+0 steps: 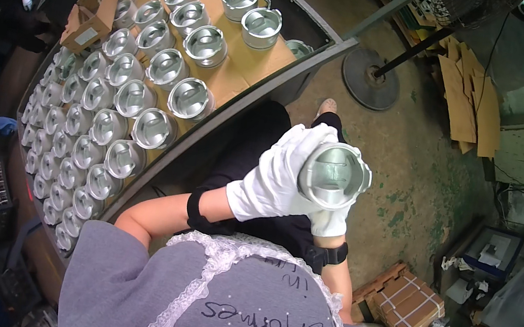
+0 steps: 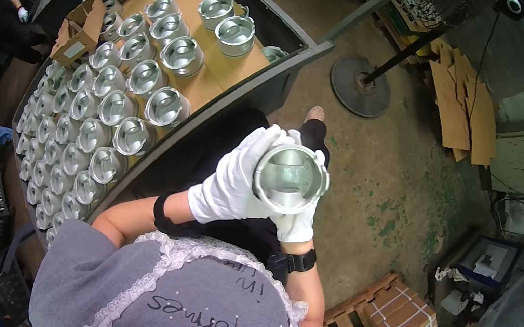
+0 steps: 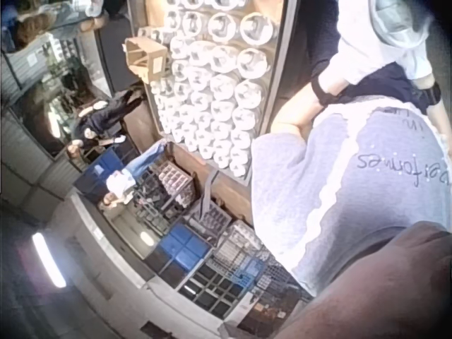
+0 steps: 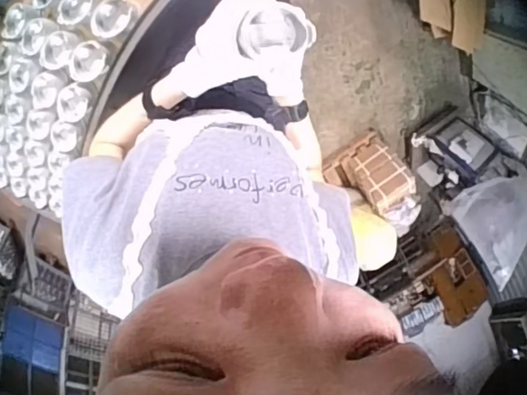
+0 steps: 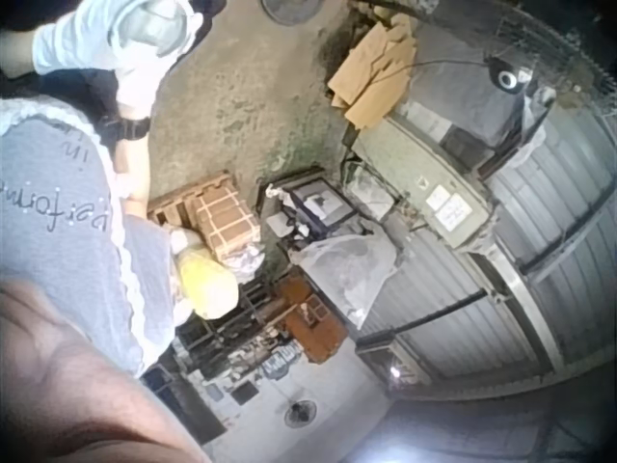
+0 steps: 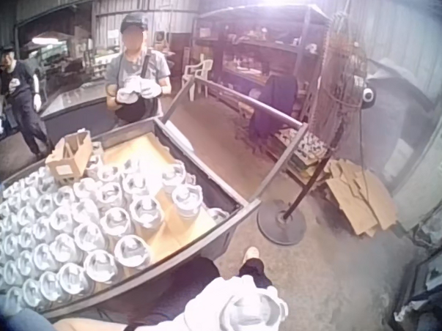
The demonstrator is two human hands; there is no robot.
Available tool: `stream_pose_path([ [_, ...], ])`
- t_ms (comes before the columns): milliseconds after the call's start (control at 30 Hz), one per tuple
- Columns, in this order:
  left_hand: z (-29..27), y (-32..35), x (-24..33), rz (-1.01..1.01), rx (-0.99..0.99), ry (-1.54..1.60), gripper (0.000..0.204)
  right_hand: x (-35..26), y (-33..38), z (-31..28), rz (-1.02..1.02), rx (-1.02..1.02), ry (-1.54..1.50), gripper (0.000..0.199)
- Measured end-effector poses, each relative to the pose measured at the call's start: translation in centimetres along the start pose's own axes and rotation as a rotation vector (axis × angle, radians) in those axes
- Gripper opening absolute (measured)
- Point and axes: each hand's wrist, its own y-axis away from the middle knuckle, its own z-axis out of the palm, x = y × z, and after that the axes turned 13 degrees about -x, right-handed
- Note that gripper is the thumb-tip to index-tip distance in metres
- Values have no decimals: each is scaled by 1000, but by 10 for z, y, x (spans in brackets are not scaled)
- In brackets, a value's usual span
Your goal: Inspecting metal engine pistons for defects or quality control.
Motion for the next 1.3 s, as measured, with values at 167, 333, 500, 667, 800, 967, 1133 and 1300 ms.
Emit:
stream_pose_path([
  [167,-21,1,10,-102,-128,65,111,5,-7,-3,106,92,-318,57],
  [333,-51,11,-4,-431,-397,374,85,2,-9,7,230,54,-437,59],
  [500,-61,4,-34,-363,-400,169,32,2,-6,31,385,-40,-405,66],
  [667,-122,-20,-60,-548,-417,183,36,-8,-10,36,352,-195,-439,66],
  [800,-157,-47,-118,-504,-247,-144,32,9,-3,3,326,-187,-279,66],
  [967,-155,-61,-179,-594,-236,-397,22,21,16,-17,346,-78,-377,57],
  [1133,-131,-58,-207,-654,-387,-477,20,23,27,-29,350,-6,-396,50],
  [1300,-117,-48,-258,-532,-587,-574,23,23,27,-31,347,9,-385,45],
])
